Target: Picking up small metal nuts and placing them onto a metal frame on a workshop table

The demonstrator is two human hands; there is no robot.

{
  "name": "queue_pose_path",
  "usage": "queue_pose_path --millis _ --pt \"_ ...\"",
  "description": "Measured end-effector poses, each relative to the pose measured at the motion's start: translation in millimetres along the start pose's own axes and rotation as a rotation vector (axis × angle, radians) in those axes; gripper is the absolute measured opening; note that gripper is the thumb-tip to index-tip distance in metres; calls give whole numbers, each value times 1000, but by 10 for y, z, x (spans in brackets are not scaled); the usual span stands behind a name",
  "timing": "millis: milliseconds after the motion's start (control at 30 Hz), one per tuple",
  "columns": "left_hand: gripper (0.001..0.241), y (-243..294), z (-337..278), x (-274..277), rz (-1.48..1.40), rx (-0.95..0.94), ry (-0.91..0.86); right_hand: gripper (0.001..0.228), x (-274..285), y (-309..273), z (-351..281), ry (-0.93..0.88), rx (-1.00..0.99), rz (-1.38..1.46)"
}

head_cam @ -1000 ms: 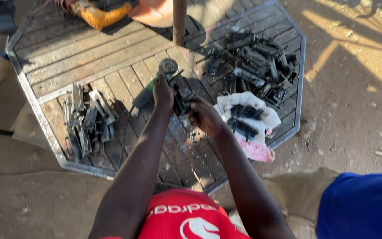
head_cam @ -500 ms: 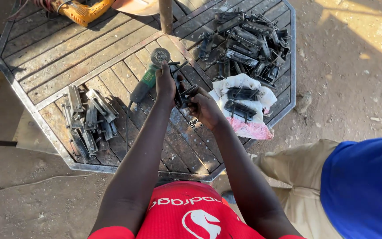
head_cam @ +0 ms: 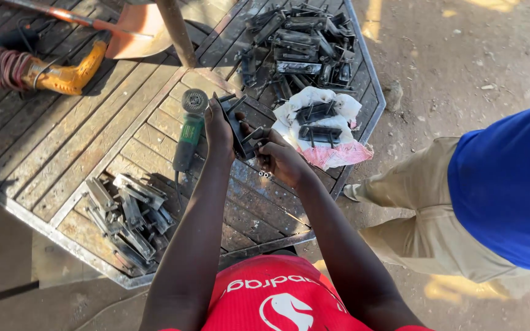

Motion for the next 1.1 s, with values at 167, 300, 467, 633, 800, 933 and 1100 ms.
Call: queue_pose_path --millis 167,300,467,633,800,933,1100 --pt "47 -136 85 -2 46 29 -52 24 47 181 -27 103 26 46" --pt "51 -128 17 -57 32 42 -84 43 -77 95 -189 79 60 55" --pt "49 -176 -90 -58 29 24 -44 23 82 186 -196 105 30 77" --pt "46 -226 -220 -55 -17 -46 37 35 211 172 -258 34 -73 -9" --pt "43 -407 -416 -157 -31 -115 111 26 505 174 -236 29 -107 -32" --pt "42 -569 -587 -69 -61 -178 190 23 747 320 -222 -17 -143 -33" --pt "49 -668 -672 -3 -85 -184 138 17 727 518 -308 3 -221 -6"
Point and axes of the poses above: each hand's wrist, its own z-axis towards the middle knuckle, its own x-axis out of the back of the hand, y = z × x, the point moved 10 cm from there along z, towards the middle knuckle, and after that the axes turned 2 degrees about -y, right-handed, at the moved point
